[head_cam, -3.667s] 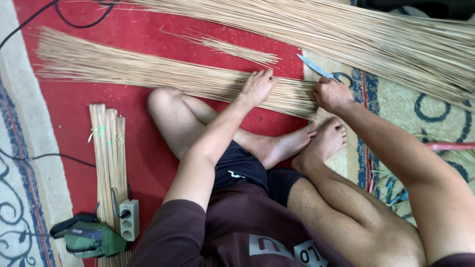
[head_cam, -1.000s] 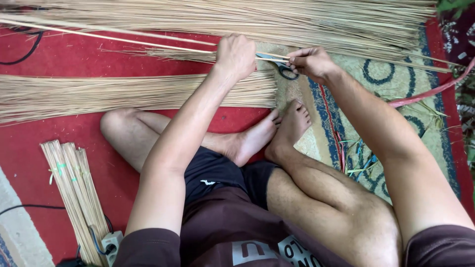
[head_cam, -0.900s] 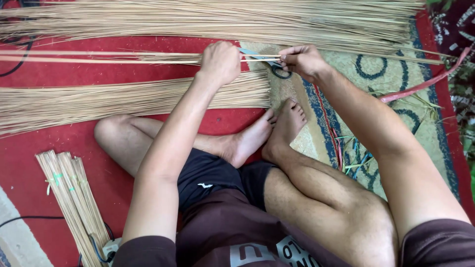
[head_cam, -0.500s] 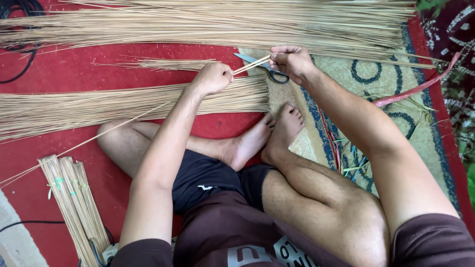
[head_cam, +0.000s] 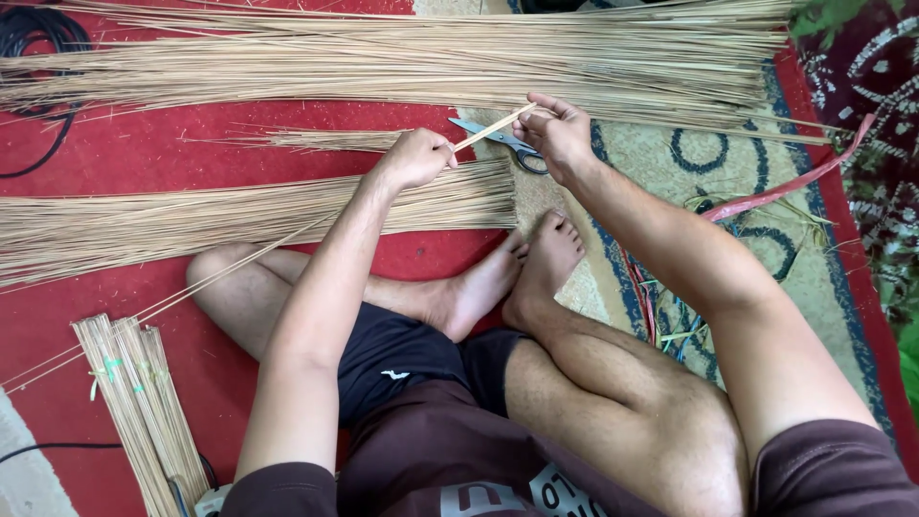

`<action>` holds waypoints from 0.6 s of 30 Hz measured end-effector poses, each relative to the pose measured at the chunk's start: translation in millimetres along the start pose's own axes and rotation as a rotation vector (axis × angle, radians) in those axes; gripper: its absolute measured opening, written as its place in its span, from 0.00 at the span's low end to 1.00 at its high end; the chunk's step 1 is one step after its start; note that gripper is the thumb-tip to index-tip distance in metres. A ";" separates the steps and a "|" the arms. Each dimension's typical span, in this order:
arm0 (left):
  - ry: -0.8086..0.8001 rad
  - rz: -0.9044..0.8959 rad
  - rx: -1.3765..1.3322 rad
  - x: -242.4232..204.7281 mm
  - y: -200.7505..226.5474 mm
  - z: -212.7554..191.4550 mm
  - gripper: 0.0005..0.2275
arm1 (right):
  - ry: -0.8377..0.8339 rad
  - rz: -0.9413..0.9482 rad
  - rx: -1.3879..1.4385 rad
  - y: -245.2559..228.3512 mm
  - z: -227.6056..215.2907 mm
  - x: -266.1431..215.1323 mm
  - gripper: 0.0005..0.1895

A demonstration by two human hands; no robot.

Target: Trimming the ends of thin wooden sticks with scissors and organizing them into bundles on the floor.

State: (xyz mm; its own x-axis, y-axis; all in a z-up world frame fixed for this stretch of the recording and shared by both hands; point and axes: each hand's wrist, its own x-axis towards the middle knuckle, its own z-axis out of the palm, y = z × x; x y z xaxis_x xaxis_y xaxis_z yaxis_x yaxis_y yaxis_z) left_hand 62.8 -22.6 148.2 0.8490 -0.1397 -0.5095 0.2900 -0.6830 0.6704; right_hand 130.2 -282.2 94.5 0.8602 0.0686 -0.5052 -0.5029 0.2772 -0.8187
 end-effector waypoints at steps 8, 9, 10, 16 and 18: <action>-0.005 0.001 0.028 -2.5 7.2 -4.1 0.12 | 0.038 -0.044 0.012 -3.7 6.6 -9.5 0.21; 0.001 -0.002 0.045 -3.3 7.4 -5.0 0.12 | 0.042 -0.045 0.010 -3.8 7.3 -9.4 0.20; 0.003 -0.007 0.044 3.0 3.7 -1.7 0.12 | 0.037 -0.042 0.009 -3.6 5.5 -7.5 0.20; 0.107 -0.057 0.202 28.8 -9.1 2.0 0.12 | -0.004 0.011 -0.048 9.2 -8.2 -0.1 0.13; 0.172 0.031 0.463 54.7 -22.2 3.6 0.13 | -0.126 0.168 -0.146 1.3 -14.4 -7.5 0.12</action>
State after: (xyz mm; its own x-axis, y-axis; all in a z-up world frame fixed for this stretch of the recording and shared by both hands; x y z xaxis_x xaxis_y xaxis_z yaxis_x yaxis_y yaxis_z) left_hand 101.2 -17.7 103.5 0.9259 -0.0713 -0.3710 0.0700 -0.9327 0.3539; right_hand 121.9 -296.1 93.3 0.7629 0.2235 -0.6067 -0.6383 0.1108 -0.7618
